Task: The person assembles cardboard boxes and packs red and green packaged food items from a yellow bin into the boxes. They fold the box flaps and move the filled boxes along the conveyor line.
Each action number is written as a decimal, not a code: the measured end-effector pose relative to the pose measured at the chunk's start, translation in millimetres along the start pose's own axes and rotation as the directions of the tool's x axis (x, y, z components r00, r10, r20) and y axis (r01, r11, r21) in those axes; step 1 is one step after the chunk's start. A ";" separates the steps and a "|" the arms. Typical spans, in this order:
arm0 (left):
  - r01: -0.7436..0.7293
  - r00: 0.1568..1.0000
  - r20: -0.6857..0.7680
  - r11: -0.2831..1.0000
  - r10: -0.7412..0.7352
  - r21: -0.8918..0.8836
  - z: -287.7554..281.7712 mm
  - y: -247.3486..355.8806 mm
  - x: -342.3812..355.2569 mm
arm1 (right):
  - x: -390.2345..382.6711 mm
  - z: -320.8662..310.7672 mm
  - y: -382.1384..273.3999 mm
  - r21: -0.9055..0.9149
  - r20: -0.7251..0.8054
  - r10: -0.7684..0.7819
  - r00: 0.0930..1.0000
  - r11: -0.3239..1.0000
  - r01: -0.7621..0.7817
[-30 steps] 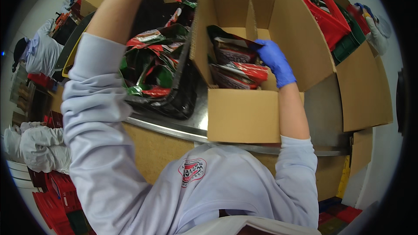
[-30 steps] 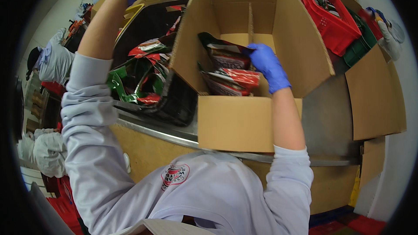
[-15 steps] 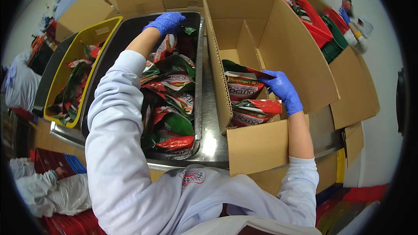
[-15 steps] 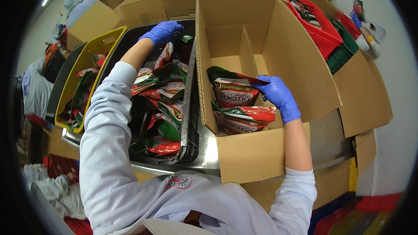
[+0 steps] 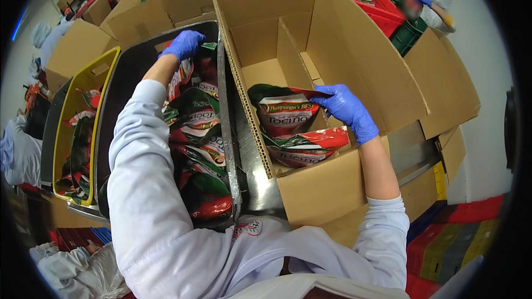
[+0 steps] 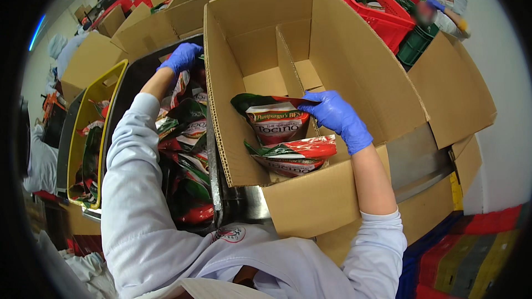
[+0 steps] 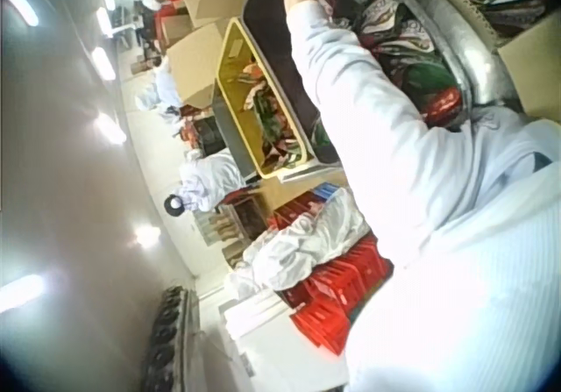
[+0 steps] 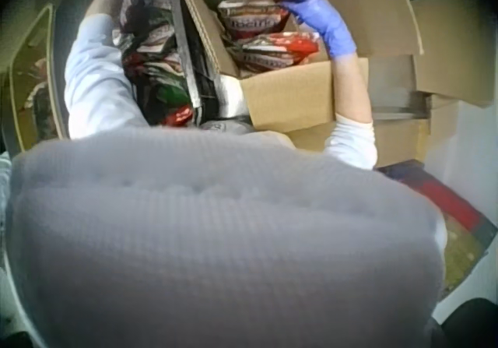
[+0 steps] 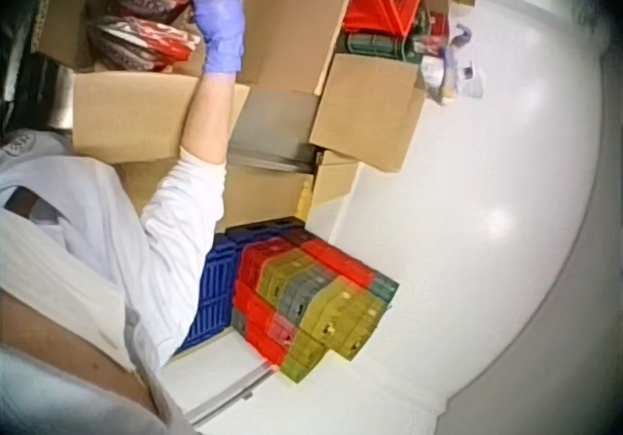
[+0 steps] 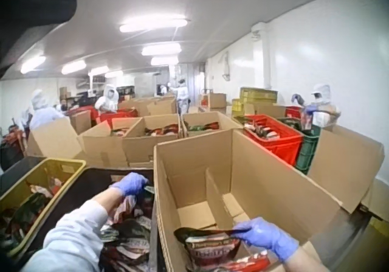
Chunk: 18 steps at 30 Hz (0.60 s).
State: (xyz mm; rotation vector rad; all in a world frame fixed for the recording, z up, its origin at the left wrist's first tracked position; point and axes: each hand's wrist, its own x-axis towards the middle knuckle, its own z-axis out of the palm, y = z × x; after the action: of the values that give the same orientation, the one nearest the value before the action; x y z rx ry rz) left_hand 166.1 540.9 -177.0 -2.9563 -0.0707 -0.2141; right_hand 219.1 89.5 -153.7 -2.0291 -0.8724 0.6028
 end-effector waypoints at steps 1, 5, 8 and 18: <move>0.001 0.999 -0.032 1.000 0.000 0.019 -1.4 3.3 -3.2 | -0.2 -0.5 -0.8 -0.008 0.006 -0.020 1.000 1.000 0.020; 0.154 0.988 0.017 0.986 -0.153 -0.071 -5.9 23.7 -17.4 | -1.6 -1.8 -1.5 -0.044 0.015 -0.076 0.997 0.996 0.076; 0.254 0.965 0.077 0.967 -0.250 -0.035 -7.0 36.1 -26.0 | -1.7 -1.8 2.2 -0.051 0.024 -0.074 0.997 0.996 0.075; 0.251 0.924 -0.381 0.773 -0.013 0.582 -148.9 -9.8 -16.2 | 14.4 1.4 18.7 -0.123 0.018 -0.141 0.990 0.982 0.142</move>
State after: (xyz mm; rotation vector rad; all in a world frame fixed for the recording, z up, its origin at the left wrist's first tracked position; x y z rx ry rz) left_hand 128.8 523.3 -32.7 -2.2037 -0.2538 -0.6170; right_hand 234.2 93.3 -171.5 -2.0543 -1.0733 0.4895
